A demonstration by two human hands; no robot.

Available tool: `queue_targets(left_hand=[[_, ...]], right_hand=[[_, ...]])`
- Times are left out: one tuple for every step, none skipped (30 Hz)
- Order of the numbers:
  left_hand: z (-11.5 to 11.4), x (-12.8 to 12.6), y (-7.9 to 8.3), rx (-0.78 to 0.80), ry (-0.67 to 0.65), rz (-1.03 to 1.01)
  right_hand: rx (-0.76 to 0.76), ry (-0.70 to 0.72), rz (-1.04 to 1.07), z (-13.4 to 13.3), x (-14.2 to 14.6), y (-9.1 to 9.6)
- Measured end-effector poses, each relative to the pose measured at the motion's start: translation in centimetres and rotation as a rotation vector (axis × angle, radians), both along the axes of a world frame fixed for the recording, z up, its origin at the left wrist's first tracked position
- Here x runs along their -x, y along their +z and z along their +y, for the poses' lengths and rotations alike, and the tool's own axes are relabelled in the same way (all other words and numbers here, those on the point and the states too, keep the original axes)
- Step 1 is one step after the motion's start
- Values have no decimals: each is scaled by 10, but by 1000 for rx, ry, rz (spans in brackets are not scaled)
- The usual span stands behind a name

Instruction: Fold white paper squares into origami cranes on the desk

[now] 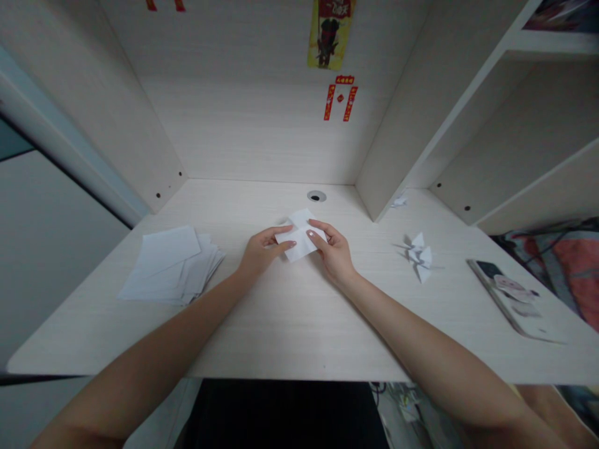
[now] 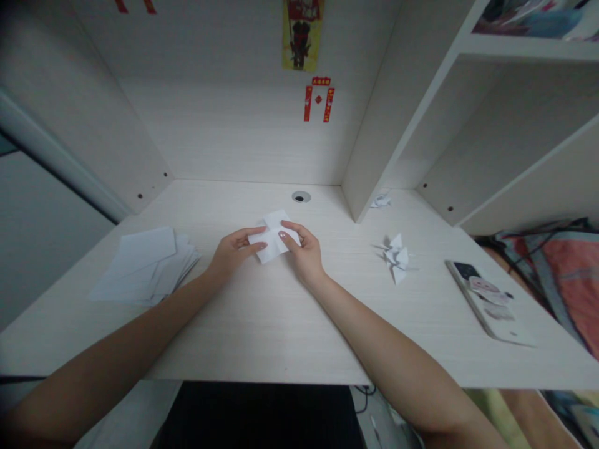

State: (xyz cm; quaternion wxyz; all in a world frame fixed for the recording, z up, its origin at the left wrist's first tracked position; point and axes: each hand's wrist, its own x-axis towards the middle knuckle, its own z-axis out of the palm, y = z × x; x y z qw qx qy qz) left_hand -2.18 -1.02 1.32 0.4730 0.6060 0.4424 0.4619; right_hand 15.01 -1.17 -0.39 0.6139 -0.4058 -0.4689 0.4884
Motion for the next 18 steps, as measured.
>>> queue_targets(left_hand=[[0, 0, 0, 8, -6, -9], [0, 0, 0, 14, -10, -14], [0, 0, 1, 20, -7, -17], [0, -1, 1, 26, 2, -18], [0, -1, 1, 33, 11, -18], [0, -1, 1, 39, 21, -19], [0, -2, 2, 41, 34, -22], [0, -2, 2, 38, 50, -25], [0, -2, 2, 32, 67, -27], [0, -2, 2, 20, 87, -22], [-1, -2, 3, 5, 110, -10], [-1, -2, 3, -12, 133, 10], [-1, -1, 4, -31, 153, 37], [-1, -1, 5, -50, 168, 66], [-2, 0, 5, -67, 180, 91], [-2, 1, 5, -84, 191, 110], [-2, 1, 6, -104, 199, 124], [-2, 2, 6, -127, 207, 137]], right_hand=[[9, 5, 10, 0, 0, 0], [14, 10, 24, -1, 0, 1], [17, 16, 40, -1, 1, 1], [20, 22, 55, -1, 1, 2], [23, 28, 66, -2, 1, 2], [27, 35, 74, -2, 1, 2], [31, 40, 82, -2, 1, 3], [36, 45, 90, -2, 1, 3], [40, 49, 100, -2, 1, 3], [44, 51, 108, -2, 1, 4], [48, 52, 114, -2, 1, 4], [54, 56, 116, -2, 2, 4], [60, 61, 115, -2, 2, 5], [68, 69, 112, -3, 2, 5], [73, 78, 110, -3, 2, 6], [77, 86, 110, -3, 3, 6], [78, 92, 111, -3, 3, 6], [79, 97, 111, -4, 3, 6]])
